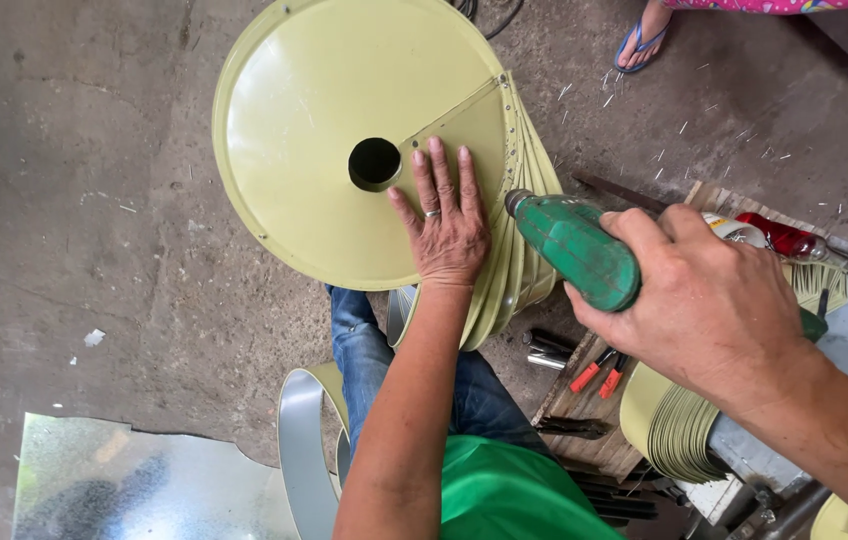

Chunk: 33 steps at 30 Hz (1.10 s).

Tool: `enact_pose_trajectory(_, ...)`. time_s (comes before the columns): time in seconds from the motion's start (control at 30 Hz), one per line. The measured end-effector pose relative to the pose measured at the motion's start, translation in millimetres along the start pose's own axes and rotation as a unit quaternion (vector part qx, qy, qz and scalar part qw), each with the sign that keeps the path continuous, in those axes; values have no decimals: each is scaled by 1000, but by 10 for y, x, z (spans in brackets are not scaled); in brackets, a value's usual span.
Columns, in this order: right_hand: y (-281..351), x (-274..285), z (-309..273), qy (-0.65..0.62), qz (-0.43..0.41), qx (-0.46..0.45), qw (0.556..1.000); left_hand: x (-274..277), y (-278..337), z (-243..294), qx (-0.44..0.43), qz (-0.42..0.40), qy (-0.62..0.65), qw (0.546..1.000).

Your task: The person assembles a roof turbine ventilator on the workshop floor, aligning a curved metal vane against the circular base plate and holding it in place while driving rivets with a power drill. They reposition the vane and press the assembly together between fastening steps, with another person assisting with a riveting tool.

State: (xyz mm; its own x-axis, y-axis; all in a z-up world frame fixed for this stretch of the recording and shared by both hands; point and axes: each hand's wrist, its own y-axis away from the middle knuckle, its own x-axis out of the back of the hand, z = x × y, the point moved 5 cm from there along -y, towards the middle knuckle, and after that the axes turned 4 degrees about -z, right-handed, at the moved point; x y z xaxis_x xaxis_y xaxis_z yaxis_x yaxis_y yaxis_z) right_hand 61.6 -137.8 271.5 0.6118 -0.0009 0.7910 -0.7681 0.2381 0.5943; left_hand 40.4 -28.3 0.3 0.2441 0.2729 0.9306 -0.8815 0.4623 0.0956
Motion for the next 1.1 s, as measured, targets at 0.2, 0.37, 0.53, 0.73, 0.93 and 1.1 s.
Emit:
enact_pose_trajectory(0.2, -17, 10, -14, -16, 4, 9, 1000, -1, -3, -17, 9, -1, -3, 1000)
enact_pose_trajectory(0.37, -9, -37, 20, -32, -15, 4, 999, 7, -5, -12, 9, -1, -3, 1000)
enact_pose_trajectory(0.53, 12, -55, 5, -17, -4, 10, 1000, -1, 3, -25, 10, 2, 2, 1000)
enact_pose_trajectory(0.73, 0, -103, -48, -17, 12, 22, 1000, 7, -1, -17, 5, 9, 5, 1000)
enact_pose_trajectory(0.93, -49, -105, -104, -18, 21, 30, 999, 13, 36, -8, 8, -4, 23, 1000)
enact_pose_trajectory(1.1, 51, -34, -62, -16, 12, 23, 1000, 1, -12, -4, 1, -3, 21, 1000)
